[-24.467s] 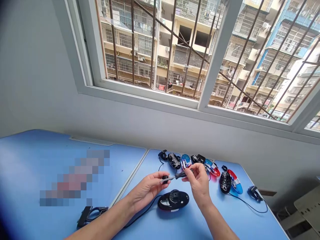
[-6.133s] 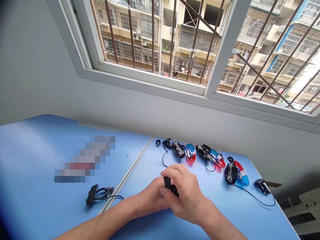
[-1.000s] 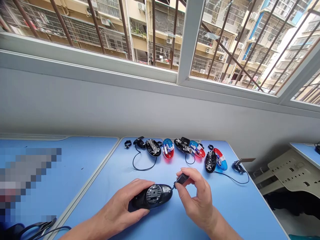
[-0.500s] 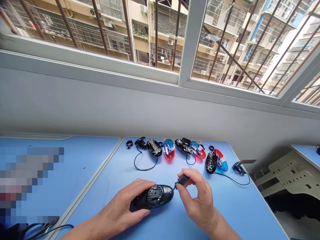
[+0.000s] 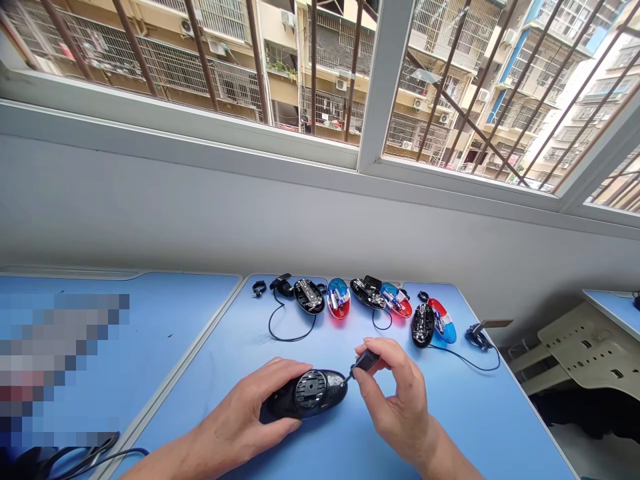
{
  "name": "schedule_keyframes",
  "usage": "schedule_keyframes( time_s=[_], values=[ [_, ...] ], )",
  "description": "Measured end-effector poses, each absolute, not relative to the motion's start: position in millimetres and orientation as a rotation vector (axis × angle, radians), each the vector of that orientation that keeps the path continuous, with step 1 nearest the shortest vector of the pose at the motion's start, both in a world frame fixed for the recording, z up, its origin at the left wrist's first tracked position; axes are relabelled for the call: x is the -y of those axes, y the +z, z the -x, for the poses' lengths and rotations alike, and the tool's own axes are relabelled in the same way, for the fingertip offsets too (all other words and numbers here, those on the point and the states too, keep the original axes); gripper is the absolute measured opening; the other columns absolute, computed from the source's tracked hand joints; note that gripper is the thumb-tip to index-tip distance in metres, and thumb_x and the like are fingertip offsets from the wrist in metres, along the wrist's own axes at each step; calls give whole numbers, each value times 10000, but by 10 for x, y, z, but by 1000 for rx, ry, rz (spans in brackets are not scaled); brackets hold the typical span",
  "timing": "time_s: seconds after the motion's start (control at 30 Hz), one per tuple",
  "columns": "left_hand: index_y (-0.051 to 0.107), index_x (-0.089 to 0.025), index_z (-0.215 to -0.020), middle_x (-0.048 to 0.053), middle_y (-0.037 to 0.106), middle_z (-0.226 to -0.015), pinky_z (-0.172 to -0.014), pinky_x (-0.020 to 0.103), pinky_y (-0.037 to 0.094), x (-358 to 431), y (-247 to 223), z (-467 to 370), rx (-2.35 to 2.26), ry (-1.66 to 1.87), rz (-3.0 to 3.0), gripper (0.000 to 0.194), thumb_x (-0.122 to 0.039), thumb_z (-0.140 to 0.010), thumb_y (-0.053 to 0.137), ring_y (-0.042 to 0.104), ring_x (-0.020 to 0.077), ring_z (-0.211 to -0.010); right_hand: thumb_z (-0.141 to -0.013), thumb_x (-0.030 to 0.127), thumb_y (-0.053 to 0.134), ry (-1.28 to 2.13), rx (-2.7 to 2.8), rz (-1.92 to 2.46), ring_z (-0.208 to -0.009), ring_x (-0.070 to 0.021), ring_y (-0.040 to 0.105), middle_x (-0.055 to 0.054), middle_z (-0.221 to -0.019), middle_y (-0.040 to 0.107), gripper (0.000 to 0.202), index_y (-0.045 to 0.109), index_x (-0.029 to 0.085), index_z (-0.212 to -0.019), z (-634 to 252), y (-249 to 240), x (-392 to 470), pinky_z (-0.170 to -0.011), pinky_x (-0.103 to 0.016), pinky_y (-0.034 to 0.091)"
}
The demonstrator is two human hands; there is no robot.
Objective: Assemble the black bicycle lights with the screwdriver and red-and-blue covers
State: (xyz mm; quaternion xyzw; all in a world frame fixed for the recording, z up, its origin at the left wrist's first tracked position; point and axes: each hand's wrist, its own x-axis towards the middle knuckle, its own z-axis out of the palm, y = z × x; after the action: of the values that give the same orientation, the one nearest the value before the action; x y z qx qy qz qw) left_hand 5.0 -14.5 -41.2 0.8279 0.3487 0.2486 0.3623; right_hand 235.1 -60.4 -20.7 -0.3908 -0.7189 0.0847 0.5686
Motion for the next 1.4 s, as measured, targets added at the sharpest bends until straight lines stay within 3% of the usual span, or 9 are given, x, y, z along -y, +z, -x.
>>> schedule_keyframes(
  time_s=[0.67,0.8,0.97,1.1,1.2,1.4],
  values=[
    [588,-241,-1110,14,671,-1027,-812,317,468,124,-446,-45,-862,655,-2162,480,-69,-663,551,578,221,-933,-882,102,562,154,1745,855,-908,-183,590,-52,-990,603,382,521,271,-1221,-2323,-138,565,-683,-308,551],
    [587,-242,-1115,10,672,-1030,-819,314,467,126,-461,-40,-849,669,-2170,481,-68,-668,556,576,218,-941,-878,49,539,166,1726,860,-868,-170,585,-41,-950,588,425,523,275,-1238,-2318,-148,570,-665,-299,546],
    [586,-243,-1120,13,677,-1021,-806,311,476,127,-473,-42,-840,687,-2177,481,-66,-674,548,583,214,-924,-867,-17,480,180,1756,822,-916,-176,599,-66,-1063,626,530,447,265,-1315,-2306,-164,605,-686,-313,547],
    [589,-241,-1116,16,675,-1029,-814,315,482,135,-483,-41,-829,708,-2174,490,-62,-661,553,583,218,-934,-870,-1,468,186,1780,814,-979,-201,582,-80,-1076,610,474,467,253,-1270,-2294,-162,593,-708,-339,541],
    [583,-247,-1129,13,669,-1049,-835,318,480,138,-487,-38,-823,713,-2168,498,-62,-667,557,578,216,-956,-862,51,544,168,1748,838,-921,-194,573,-63,-1014,583,435,479,260,-1239,-2289,-173,574,-689,-335,539],
    [583,-245,-1128,15,666,-1038,-820,316,481,128,-467,-42,-837,692,-2150,502,-64,-661,563,577,215,-938,-852,-3,516,183,1745,829,-906,-179,591,-49,-994,597,466,471,271,-1228,-2296,-178,604,-703,-326,547]
  ],
)
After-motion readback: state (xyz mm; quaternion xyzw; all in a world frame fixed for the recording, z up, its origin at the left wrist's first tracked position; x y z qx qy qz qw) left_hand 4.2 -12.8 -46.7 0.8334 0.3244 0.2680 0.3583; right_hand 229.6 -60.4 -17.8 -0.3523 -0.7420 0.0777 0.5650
